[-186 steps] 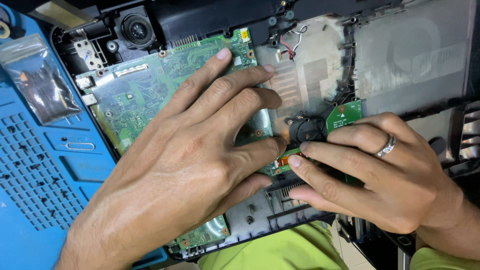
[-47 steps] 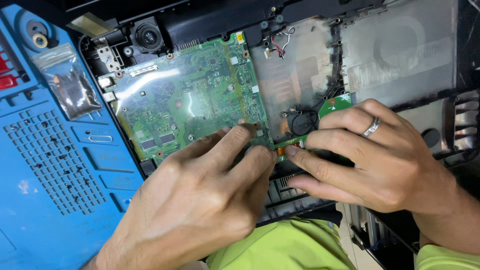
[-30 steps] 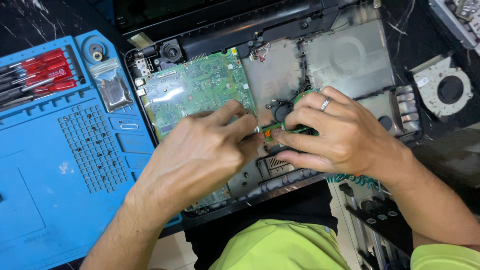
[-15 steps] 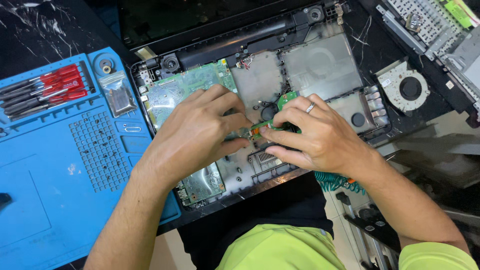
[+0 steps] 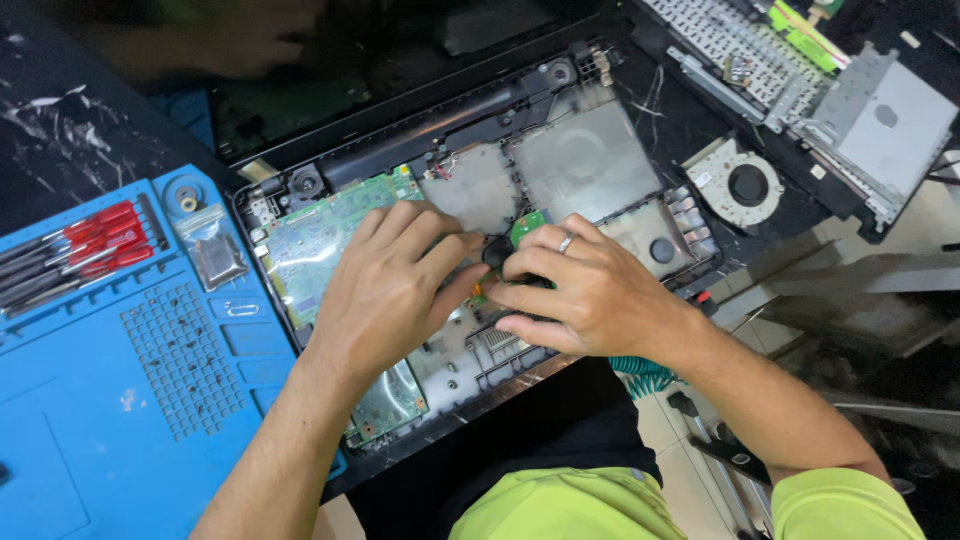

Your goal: The person places a motherboard into a disassembled laptop chassis and aligns it with the internal frame. They then connect a smaller green circuit board to the motherboard and secure the components using a screwdriver.

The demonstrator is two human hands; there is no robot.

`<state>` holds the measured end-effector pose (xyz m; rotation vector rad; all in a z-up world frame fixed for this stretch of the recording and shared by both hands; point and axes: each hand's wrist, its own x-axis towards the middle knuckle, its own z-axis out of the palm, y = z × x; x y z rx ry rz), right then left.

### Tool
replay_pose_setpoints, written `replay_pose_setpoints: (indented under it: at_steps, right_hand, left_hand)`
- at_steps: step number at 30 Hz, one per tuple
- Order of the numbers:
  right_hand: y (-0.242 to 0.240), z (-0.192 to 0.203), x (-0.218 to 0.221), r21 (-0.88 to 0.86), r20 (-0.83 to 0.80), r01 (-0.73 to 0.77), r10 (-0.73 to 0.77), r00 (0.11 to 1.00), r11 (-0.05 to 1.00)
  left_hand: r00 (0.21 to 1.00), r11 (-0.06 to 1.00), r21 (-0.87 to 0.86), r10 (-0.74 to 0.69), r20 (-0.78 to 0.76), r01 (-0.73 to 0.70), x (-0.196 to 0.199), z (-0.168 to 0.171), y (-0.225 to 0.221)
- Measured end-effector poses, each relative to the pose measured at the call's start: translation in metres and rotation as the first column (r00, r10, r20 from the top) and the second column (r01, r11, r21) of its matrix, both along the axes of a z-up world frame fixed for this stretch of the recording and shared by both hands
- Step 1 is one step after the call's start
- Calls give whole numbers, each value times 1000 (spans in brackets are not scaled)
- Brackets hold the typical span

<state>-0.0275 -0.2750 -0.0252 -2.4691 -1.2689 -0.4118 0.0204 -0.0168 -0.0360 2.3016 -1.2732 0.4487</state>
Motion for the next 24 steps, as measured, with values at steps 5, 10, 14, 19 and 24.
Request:
replay_pose_setpoints:
  at_steps: [5,10,14,19,24]
  right_hand:
    - [-1,0,1,52,1,-7,7,1000,999]
    - [0,6,0,76,-5,-7,7,1000,997]
    - [-1,8,-1,142,-63,4,5,998,990]
    - [-7,-6,-1,427,-193,127,-47,980,895]
    - [-24,-21,1,662,-580,597,-194,791,453]
  left_hand:
    - [998,1000,4,29,-62,-29,-1,-7,1]
    - [1000,1000,0,16,-26,-16,0,-8,1]
    - [998,999,-20,26,-54,-27,-1,-8,2]
    - [999,999,-26,27,-42,-29,-1,-9,3]
    - [999,999,-14,-31,18,31,-3,0,2]
